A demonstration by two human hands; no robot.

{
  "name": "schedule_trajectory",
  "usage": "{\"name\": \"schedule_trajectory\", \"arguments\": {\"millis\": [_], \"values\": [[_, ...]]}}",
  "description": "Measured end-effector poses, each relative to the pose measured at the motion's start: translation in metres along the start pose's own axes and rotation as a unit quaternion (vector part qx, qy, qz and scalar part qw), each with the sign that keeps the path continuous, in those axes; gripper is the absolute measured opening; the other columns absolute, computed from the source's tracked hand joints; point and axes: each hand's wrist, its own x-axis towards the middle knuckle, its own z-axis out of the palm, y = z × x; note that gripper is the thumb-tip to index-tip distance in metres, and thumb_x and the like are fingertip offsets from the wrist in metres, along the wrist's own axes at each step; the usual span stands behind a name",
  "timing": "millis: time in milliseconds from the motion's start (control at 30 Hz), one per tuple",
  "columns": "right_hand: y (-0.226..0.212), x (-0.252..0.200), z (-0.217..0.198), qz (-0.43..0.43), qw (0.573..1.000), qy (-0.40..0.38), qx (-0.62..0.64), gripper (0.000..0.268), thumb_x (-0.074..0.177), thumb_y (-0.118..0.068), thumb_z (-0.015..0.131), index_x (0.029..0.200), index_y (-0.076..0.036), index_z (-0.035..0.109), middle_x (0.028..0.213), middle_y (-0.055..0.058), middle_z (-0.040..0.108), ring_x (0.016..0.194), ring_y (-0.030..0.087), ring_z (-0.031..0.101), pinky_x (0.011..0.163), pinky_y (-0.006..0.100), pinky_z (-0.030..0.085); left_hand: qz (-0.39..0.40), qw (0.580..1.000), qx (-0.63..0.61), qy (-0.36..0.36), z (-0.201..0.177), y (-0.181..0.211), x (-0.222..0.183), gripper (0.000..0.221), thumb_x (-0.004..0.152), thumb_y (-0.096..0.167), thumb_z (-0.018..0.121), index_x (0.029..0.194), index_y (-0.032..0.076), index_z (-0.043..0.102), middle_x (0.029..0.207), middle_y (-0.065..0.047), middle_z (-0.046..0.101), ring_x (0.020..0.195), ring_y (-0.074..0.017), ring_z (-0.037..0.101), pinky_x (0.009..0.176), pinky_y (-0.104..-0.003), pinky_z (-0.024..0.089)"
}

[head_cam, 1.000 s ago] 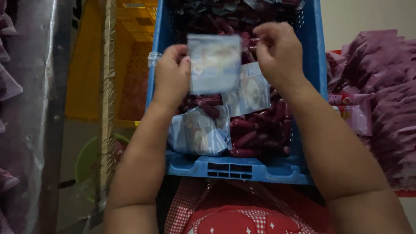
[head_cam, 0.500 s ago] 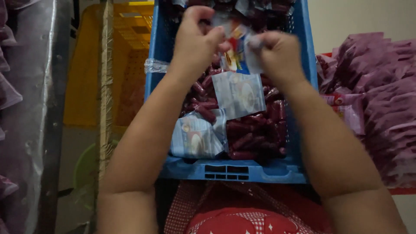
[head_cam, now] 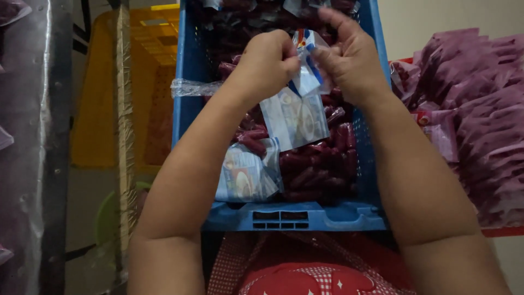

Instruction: Packing small sausages from a bulk crate into individual plastic bags at a production facility.

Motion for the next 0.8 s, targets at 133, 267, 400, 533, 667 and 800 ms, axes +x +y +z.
{"name": "schedule_trajectory", "arguments": {"millis": [133, 267, 400, 533, 667, 800], "values": [[0.0, 0.002, -0.008, -0.075, 0.997, 0.009, -0.029, 0.054, 0.103, 0.006, 0.055, 0.154, -0.009, 0.046, 0.133, 0.012, 0.067, 0.075, 0.011, 0.063, 0.062, 0.022, 0.054, -0.048, 0.995, -0.082, 0.039, -0.008, -0.011, -0.011, 0.006, 0.088, 0.019, 0.066, 0.084, 0.015, 0.064, 0.073, -0.001, 0.067, 0.057, -0.0127, 0.062, 0.048, -0.034, 0.045], [0.004, 0.003, -0.01, -0.102, 0.978, 0.068, -0.169, 0.05, 0.091, 0.008, 0.041, 0.126, -0.009, 0.073, 0.125, 0.01, 0.072, 0.111, 0.021, 0.068, 0.091, 0.03, 0.059, -0.088, 0.994, -0.066, 0.022, 0.012, -0.06, -0.01, 0.019, 0.092, 0.03, 0.072, 0.099, 0.013, 0.075, 0.088, -0.003, 0.077, 0.077, -0.0171, 0.07, 0.067, -0.036, 0.055], [0.005, 0.001, -0.005, -0.051, 0.974, 0.086, -0.204, 0.032, 0.101, 0.002, 0.052, 0.12, -0.007, 0.077, 0.089, 0.004, 0.072, 0.05, 0.005, 0.038, 0.042, 0.022, 0.029, -0.076, 0.987, 0.131, -0.045, 0.035, -0.097, -0.017, 0.021, 0.085, 0.023, 0.075, 0.102, 0.01, 0.074, 0.101, -0.018, 0.074, 0.094, -0.0413, 0.068, 0.086, -0.053, 0.051], [0.019, 0.005, -0.002, -0.063, 0.954, 0.085, -0.279, 0.024, 0.103, -0.009, 0.064, 0.123, -0.007, 0.076, 0.1, 0.005, 0.078, 0.059, 0.009, 0.059, 0.058, 0.028, 0.052, -0.205, 0.957, 0.091, -0.187, 0.01, -0.045, -0.033, 0.059, 0.085, 0.017, 0.071, 0.142, 0.01, 0.057, 0.135, -0.018, 0.063, 0.12, -0.037, 0.062, 0.098, -0.047, 0.05], [0.024, 0.006, 0.002, -0.101, 0.944, 0.069, -0.307, 0.047, 0.095, 0.003, 0.052, 0.136, -0.01, 0.069, 0.088, 0.006, 0.076, 0.061, 0.017, 0.067, 0.074, 0.033, 0.056, -0.158, 0.964, 0.098, -0.191, 0.017, -0.071, -0.03, 0.054, 0.083, 0.02, 0.071, 0.136, 0.013, 0.061, 0.127, -0.018, 0.065, 0.112, -0.0378, 0.064, 0.094, -0.048, 0.049], [0.028, 0.01, 0.007, -0.072, 0.955, 0.075, -0.278, 0.03, 0.097, 0.0, 0.058, 0.117, -0.01, 0.078, 0.114, 0.008, 0.078, 0.099, 0.019, 0.074, 0.088, 0.031, 0.057, -0.148, 0.974, 0.024, -0.169, -0.004, -0.086, -0.036, 0.02, 0.08, 0.016, 0.081, 0.095, 0.015, 0.067, 0.091, -0.004, 0.07, 0.083, -0.0212, 0.064, 0.076, -0.039, 0.048]]}}
